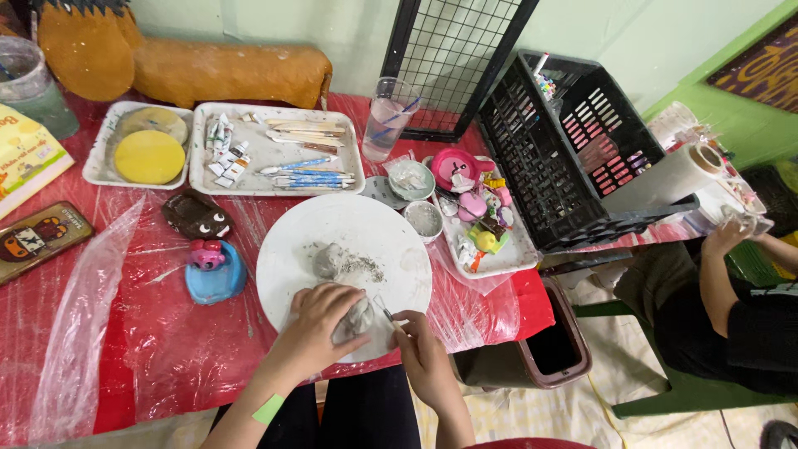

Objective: The person shapes a lump of clay on a white plate, pressing and pinching it with their fingers, dipping fingers into a small bowl of water, and using a small wooden tool to refine the clay form.

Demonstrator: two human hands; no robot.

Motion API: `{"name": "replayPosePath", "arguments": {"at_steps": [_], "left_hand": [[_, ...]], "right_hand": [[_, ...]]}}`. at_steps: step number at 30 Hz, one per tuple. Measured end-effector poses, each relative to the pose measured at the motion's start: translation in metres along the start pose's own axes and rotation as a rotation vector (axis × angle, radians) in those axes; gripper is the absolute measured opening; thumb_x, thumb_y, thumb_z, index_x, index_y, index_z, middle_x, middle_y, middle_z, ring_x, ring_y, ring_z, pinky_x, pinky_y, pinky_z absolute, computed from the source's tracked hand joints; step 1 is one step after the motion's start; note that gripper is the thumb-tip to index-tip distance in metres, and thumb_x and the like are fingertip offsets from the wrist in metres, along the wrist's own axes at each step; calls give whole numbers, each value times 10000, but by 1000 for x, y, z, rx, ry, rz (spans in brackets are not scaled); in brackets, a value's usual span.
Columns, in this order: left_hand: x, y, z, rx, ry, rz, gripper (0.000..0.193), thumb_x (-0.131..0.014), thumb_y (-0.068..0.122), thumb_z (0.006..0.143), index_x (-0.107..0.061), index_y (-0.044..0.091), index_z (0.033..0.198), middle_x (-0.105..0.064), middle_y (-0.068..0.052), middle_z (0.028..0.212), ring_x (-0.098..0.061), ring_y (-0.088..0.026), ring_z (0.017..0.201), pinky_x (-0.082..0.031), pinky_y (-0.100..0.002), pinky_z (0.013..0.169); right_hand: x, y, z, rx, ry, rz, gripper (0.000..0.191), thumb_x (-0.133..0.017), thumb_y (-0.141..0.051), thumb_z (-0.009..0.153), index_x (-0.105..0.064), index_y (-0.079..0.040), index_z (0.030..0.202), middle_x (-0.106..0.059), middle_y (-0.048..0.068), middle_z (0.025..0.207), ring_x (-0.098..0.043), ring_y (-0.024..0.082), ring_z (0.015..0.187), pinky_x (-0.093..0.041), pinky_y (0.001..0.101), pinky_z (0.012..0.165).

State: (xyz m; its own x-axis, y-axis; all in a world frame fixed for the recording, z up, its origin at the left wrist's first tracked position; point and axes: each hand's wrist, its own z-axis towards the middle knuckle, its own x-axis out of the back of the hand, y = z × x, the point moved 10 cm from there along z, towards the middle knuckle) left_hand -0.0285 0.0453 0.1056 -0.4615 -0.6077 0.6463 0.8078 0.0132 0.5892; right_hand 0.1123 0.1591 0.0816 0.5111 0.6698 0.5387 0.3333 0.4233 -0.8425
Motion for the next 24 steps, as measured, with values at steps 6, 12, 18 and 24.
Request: {"name": "replayPosePath", "arguments": {"at_steps": [6,12,18,24], "left_hand": [[-10,-13,-7,140,-12,-100,650,-851,350,739,-535,113,1255,-548,-126,1306,-551,-336,1223,-448,-474,1002],[-3,-10,-10,54,75,-167,617,-853,313,762,-512,76,1218,-603,-93,1292,-605,-349,1185,-489,-469,968],[-15,-20,-14,194,16,-271,569,-858,257,777,-497,31,1153,-592,-119,1327,-623,-336,1169,-533,-410,916],[-7,-22,-10,188,55,-309,568,-879,239,748,-511,30,1127,-629,-122,1241,-639,-338,1165,-531,-412,940]], "right_hand": [[-5,-5,-16,65,-100,2,264,-538,-79,1023,-562,-65,1286,-673,65,793,-640,155,688,-522,308,653],[-9,-12,-18,83,-127,-81,231,-559,-102,1009,-645,-57,1219,-681,135,741,-674,223,665,-520,346,656],[-18,-16,-3,-53,-111,-123,189,-560,-127,1006,-645,-37,1148,-539,203,590,-562,326,524,-447,404,563],[-4,-27,2,-48,-238,-226,218,-555,-144,993,-665,-82,1170,-559,183,592,-577,257,537,-431,382,554]]}}
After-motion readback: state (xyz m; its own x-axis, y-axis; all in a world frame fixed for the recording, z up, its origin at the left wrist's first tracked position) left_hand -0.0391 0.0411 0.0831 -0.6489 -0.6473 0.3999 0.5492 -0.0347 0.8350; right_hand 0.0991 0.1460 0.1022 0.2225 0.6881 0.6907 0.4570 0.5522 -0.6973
